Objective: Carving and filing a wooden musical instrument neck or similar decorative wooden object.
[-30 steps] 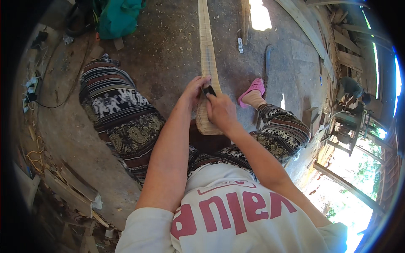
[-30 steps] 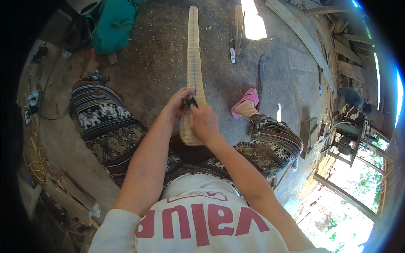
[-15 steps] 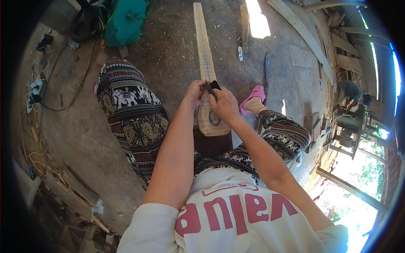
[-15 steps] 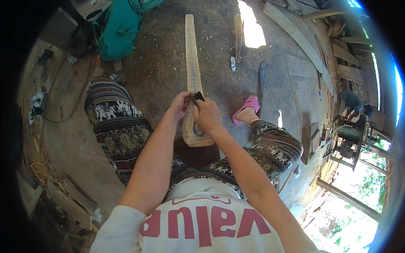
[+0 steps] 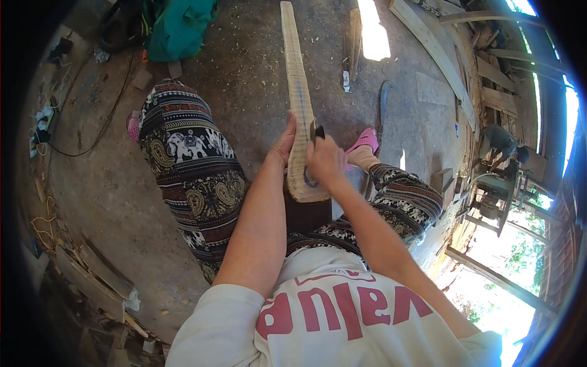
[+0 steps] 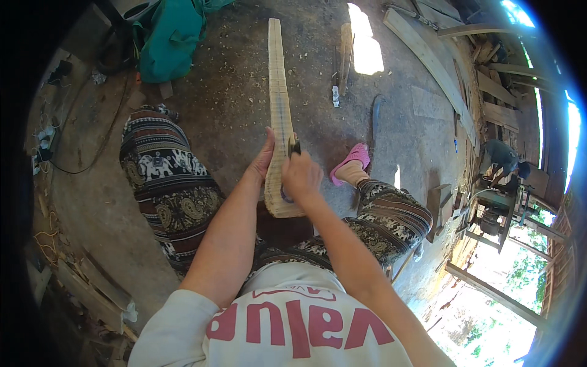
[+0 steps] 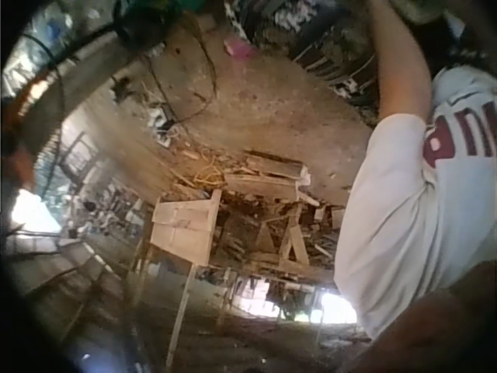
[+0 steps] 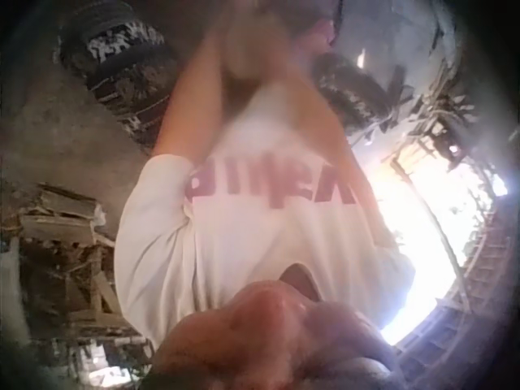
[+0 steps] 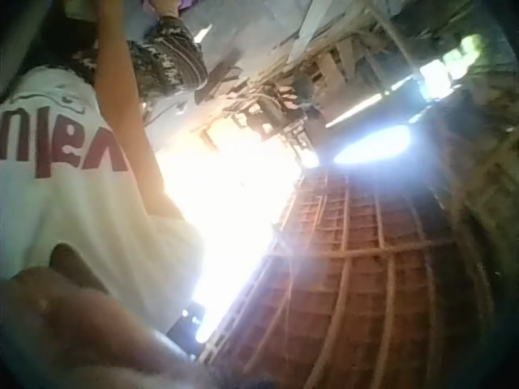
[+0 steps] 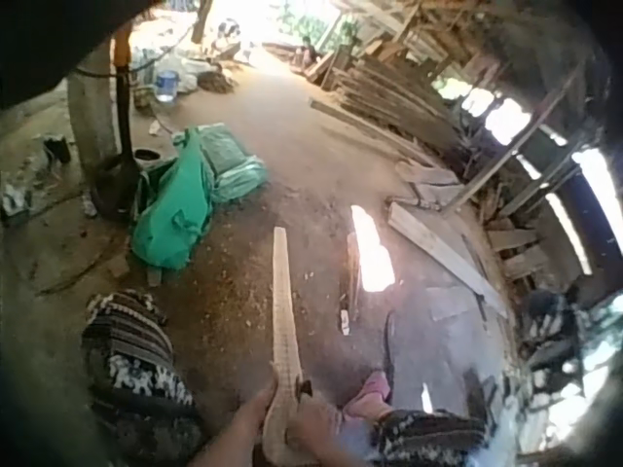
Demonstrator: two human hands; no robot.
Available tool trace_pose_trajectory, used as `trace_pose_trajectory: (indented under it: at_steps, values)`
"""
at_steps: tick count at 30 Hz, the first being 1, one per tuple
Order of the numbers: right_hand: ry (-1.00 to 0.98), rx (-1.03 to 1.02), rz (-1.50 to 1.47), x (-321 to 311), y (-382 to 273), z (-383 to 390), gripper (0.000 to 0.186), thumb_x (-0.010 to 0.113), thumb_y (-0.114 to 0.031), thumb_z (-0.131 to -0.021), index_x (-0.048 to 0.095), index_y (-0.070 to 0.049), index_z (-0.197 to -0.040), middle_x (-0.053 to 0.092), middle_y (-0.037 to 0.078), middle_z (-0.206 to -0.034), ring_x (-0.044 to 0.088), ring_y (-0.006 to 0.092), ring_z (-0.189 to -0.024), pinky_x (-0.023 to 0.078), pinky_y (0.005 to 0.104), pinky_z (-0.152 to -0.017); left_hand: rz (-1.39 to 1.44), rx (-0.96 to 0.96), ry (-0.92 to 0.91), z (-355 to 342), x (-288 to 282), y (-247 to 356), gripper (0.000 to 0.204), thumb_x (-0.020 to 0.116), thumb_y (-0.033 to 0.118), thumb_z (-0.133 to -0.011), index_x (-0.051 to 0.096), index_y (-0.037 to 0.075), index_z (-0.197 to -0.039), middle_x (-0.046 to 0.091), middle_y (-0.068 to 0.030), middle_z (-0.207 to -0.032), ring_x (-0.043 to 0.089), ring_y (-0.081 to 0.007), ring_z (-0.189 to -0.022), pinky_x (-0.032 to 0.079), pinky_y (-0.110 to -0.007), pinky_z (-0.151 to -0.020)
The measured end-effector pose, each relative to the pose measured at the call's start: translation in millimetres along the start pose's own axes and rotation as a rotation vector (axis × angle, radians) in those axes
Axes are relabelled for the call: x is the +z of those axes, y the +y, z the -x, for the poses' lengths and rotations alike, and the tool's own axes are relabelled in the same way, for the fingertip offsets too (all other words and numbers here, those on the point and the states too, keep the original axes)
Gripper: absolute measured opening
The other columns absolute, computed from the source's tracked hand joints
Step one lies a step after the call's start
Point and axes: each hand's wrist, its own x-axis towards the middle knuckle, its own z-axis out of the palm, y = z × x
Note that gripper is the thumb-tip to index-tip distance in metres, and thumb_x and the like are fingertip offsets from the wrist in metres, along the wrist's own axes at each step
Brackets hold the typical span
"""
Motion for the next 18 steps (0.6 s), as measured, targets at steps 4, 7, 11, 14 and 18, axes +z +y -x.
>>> trace_pose_trajectory:
  at_steps: [4, 7, 11, 14, 18]
  values:
    - [-0.071, 0.019, 0.004, 5.0, 7.5, 17.0, 0.033, 0.055, -0.031, -0.091, 0.063, -0.003, -0.075, 0.063, 0.023, -0.075, 0.063, 0.0425, -0.074, 0.049, 0.0516, -0.065, -0.165, 0.072, 0.046, 3.1, 1.0, 1.3, 0.088, 0.040, 0.081, -0.079, 0.050, 0.006, -0.123, 0.064, -0.0169, -0.101, 0.065, -0.0312, -0.094, 0.055, -0.046, -0.081]
    - [-0.123, -0.077, 0.031, -1.6, -9.0, 71.6, 0.034, 0.054, -0.030, -0.091, 0.063, -0.003, -0.071, 0.063, 0.023, -0.071, 0.064, 0.0425, -0.071, 0.049, 0.0515, -0.064, -0.209, -0.050, 0.012, 21.4, -0.4, 11.5, 0.089, 0.033, 0.083, -0.080, 0.051, 0.007, -0.123, 0.065, -0.0122, -0.100, 0.064, -0.0273, -0.098, 0.054, -0.043, -0.084]
    - [0.010, -0.020, 0.065, 14.0, -7.0, 2.9, 0.034, 0.056, -0.029, -0.090, 0.064, -0.003, -0.070, 0.063, 0.024, -0.071, 0.064, 0.0421, -0.069, 0.050, 0.0499, -0.061, -0.208, -0.034, 0.086, 11.3, 17.9, 3.6, 0.088, 0.031, 0.083, -0.081, 0.052, 0.007, -0.121, 0.065, -0.0126, -0.100, 0.064, -0.0277, -0.096, 0.053, -0.043, -0.084]
    - [0.017, -0.040, 0.072, 18.3, -7.2, -31.2, 0.032, 0.058, -0.027, -0.089, 0.063, -0.002, -0.070, 0.064, 0.023, -0.076, 0.064, 0.0418, -0.068, 0.050, 0.0481, -0.060, -0.262, 0.150, 0.155, -9.1, -2.1, -2.8, 0.090, 0.029, 0.083, -0.082, 0.051, 0.004, -0.121, 0.063, -0.0174, -0.103, 0.064, -0.0291, -0.095, 0.054, -0.043, -0.082]
    - [-0.043, -0.231, 0.046, 10.8, -8.4, 64.7, 0.035, 0.053, -0.029, -0.091, 0.066, 0.000, -0.076, 0.065, 0.024, -0.077, 0.065, 0.0416, -0.073, 0.052, 0.0481, -0.061, -0.179, -0.029, 0.061, 15.9, -0.6, 10.9, 0.088, 0.030, 0.082, -0.083, 0.052, 0.004, -0.120, 0.065, -0.0197, -0.090, 0.066, -0.0310, -0.085, 0.054, -0.044, -0.079]
